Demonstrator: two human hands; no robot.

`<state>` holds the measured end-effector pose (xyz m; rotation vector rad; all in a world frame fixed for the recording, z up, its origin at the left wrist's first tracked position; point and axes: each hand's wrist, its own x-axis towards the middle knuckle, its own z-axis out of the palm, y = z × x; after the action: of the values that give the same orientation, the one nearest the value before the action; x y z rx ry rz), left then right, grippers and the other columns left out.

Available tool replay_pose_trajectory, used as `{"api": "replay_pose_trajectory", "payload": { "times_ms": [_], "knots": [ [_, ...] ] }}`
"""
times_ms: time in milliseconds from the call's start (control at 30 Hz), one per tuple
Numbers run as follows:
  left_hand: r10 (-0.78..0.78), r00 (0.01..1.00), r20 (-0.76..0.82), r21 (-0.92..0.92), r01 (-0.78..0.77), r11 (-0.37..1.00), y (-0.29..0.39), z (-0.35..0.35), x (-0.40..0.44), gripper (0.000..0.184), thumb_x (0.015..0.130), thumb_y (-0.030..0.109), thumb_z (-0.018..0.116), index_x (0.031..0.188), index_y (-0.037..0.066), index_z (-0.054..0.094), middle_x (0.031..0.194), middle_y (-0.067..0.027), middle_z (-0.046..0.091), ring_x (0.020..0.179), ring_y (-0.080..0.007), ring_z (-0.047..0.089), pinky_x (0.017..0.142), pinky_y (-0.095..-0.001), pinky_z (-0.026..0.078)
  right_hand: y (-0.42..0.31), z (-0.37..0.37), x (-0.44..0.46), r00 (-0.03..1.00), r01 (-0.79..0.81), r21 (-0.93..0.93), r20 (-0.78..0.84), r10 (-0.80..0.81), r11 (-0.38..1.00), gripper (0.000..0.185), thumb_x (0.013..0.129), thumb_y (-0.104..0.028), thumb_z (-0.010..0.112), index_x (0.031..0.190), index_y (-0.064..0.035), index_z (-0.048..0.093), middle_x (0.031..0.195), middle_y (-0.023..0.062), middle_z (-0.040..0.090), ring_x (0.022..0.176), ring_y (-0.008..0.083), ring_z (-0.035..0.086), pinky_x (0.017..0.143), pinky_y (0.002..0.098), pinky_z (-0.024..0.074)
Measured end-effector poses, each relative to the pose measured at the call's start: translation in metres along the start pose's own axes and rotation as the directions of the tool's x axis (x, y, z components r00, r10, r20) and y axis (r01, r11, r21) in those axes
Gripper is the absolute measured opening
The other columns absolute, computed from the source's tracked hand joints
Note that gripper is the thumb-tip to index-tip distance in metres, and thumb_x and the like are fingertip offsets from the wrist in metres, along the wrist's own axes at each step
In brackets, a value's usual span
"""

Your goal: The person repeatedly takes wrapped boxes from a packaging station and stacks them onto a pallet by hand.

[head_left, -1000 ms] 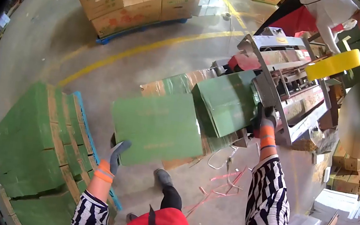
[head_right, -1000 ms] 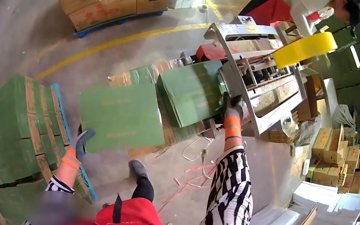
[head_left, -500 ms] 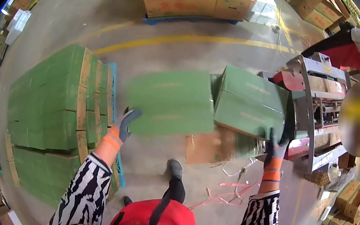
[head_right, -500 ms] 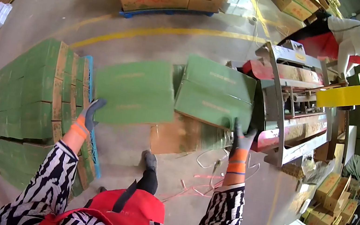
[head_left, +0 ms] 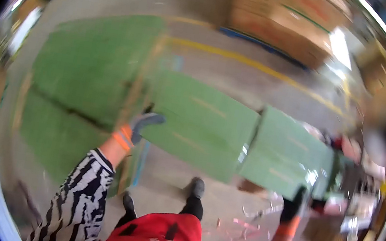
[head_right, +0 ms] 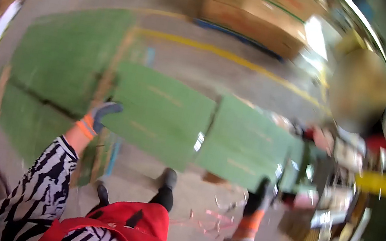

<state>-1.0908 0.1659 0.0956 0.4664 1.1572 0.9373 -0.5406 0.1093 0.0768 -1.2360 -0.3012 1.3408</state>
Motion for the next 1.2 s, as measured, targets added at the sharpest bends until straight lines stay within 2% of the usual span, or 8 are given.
{"api": "replay_pose_trajectory", "payload": {
  "times_ms": [167,267,467,533,600,900,1000,1200],
  "knots": [
    [0.216,0.944,-0.249,-0.095,-0.246,0.965,0.002,-0.049,-0.024,0.042,0.083,0.011,0.064,0.121,-0.001,0.053,0.107,-0.0084,0.063,0.097,-0.0169,0.061,0.083,-0.0316,0.051,0.047,0.055,0.128,0.827,0.515,-0.49,0.501,-0.257,0.704,0.052,0.095,-0.034,0.047,0.138,-0.0057,0.037,0.14,0.0092,0.039,0.128,0.0251,0.038,0.104,0.0439,0.0353],
    [0.303,0.877,-0.374,-0.197,-0.394,0.898,-0.015,-0.105,-0.02,0.042,0.085,0.012,0.06,0.125,0.0,0.05,0.111,-0.0091,0.061,0.099,-0.0184,0.061,0.084,-0.0326,0.051,0.083,0.194,0.203,0.838,0.054,-0.178,0.544,0.052,0.983,0.048,0.095,-0.029,0.05,0.135,-0.0051,0.041,0.133,0.0099,0.046,0.119,0.0229,0.046,0.099,0.0402,0.0399],
    [0.33,0.797,-0.505,-0.428,-0.564,0.706,-0.07,-0.184,-0.044,0.037,0.09,0.016,0.054,0.124,0.002,0.05,0.113,-0.0092,0.06,0.103,-0.0195,0.059,0.089,-0.0341,0.049,0.161,0.416,0.215,0.668,0.192,-0.537,0.685,0.292,0.821,0.039,0.092,-0.025,0.052,0.125,-0.0042,0.05,0.117,0.0103,0.052,0.113,0.0233,0.05,0.082,0.0371,0.0529],
    [0.317,0.682,-0.659,-0.381,-0.666,0.642,-0.04,-0.164,-0.047,0.034,0.089,0.014,0.054,0.121,0.002,0.052,0.11,-0.0078,0.061,0.098,-0.0192,0.061,0.086,-0.0326,0.051,0.168,0.47,0.225,0.43,0.575,-0.526,0.846,0.315,0.627,0.053,0.091,-0.039,0.052,0.133,-0.0082,0.044,0.131,0.0071,0.044,0.117,0.0246,0.048,0.088,0.0431,0.048],
    [0.369,0.642,-0.672,-0.351,-0.715,0.604,-0.066,-0.194,-0.049,0.036,0.09,0.019,0.053,0.122,0.003,0.052,0.113,-0.0087,0.06,0.101,-0.0197,0.06,0.088,-0.034,0.05,0.191,0.527,0.231,0.511,0.223,-0.654,0.709,0.485,0.723,0.054,0.09,-0.04,0.052,0.134,-0.0092,0.044,0.131,0.0077,0.045,0.117,0.0254,0.048,0.088,0.0448,0.0474],
    [0.373,0.441,-0.816,-0.294,-0.873,0.389,-0.074,-0.253,-0.043,0.038,0.088,0.022,0.058,0.122,0.004,0.054,0.112,-0.0068,0.06,0.101,-0.0186,0.058,0.088,-0.0327,0.048,0.252,0.7,0.196,0.227,0.438,-0.533,0.845,0.485,0.724,0.05,0.09,-0.037,0.052,0.135,-0.0161,0.044,0.135,0.0005,0.043,0.12,0.0213,0.044,0.088,0.0445,0.0465],
    [0.321,0.328,-0.888,-0.201,-0.906,0.372,-0.075,-0.251,-0.04,0.038,0.087,0.021,0.06,0.121,0.004,0.055,0.11,-0.0046,0.061,0.098,-0.0169,0.058,0.086,-0.031,0.048,0.301,0.707,0.171,0.521,0.425,-0.605,0.772,0.365,0.673,0.067,0.085,-0.03,0.063,0.142,-0.023,0.027,0.134,0.003,0.042,0.12,0.0231,0.041,0.08,0.0452,0.0496],
    [0.195,0.16,-0.968,-0.071,-0.914,0.399,-0.052,-0.246,-0.043,0.039,0.084,0.024,0.064,0.118,0.006,0.057,0.108,-0.0047,0.061,0.094,-0.0186,0.058,0.084,-0.0323,0.047,0.369,0.683,0.12,0.623,0.268,-0.405,0.765,0.164,0.874,0.074,0.082,-0.028,0.068,0.142,-0.017,0.028,0.127,0.0151,0.047,0.1,0.0266,0.054,0.076,0.038,0.0501]
  ]
}}
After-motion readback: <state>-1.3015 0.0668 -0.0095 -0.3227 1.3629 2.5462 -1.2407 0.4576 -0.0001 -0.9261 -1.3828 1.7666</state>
